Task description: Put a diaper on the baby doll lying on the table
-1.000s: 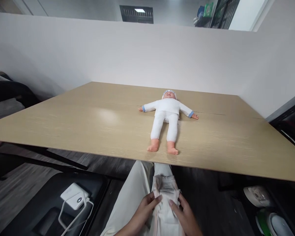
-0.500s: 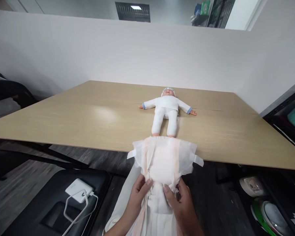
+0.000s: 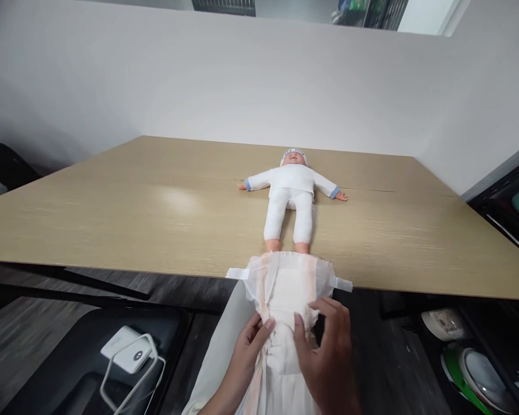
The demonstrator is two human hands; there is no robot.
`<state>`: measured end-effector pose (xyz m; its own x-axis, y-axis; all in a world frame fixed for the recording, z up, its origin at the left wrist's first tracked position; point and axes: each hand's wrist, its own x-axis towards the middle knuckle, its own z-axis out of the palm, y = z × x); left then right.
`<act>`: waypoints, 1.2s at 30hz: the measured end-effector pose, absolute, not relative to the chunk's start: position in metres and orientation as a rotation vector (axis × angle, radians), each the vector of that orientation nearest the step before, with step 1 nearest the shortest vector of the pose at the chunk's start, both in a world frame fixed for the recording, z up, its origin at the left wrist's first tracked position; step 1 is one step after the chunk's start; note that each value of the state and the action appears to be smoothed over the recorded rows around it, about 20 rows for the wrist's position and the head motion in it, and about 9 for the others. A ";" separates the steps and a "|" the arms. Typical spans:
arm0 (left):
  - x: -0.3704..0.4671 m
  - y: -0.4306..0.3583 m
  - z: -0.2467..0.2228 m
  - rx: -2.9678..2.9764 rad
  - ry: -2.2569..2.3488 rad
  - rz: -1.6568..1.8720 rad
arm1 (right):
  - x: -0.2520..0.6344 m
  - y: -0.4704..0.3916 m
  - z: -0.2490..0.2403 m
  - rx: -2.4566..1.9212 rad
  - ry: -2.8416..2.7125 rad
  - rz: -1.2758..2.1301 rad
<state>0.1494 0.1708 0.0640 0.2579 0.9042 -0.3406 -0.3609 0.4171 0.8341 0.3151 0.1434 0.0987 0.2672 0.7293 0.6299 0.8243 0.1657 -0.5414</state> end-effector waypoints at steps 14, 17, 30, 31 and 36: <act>0.090 0.184 0.092 1.893 1.298 0.872 | 0.303 0.207 0.105 -1.598 -2.123 0.101; 0.078 0.222 0.118 2.236 1.252 0.981 | 0.304 0.206 0.105 -1.583 -2.127 0.098; 0.146 0.402 0.166 3.152 0.596 0.180 | 0.305 0.208 0.096 -1.577 -2.177 0.064; 0.150 0.404 0.165 3.182 0.536 0.152 | 0.305 0.208 0.095 -1.573 -2.179 0.064; 0.160 0.408 0.164 3.244 0.254 0.188 | 0.305 0.208 0.091 -1.567 -2.160 0.075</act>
<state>0.1601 0.4081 0.1644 0.9813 0.1476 0.1238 0.1611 -0.9810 -0.1078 0.3054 0.2083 0.0907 -0.2396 0.9107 0.3366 0.8851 0.3473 -0.3097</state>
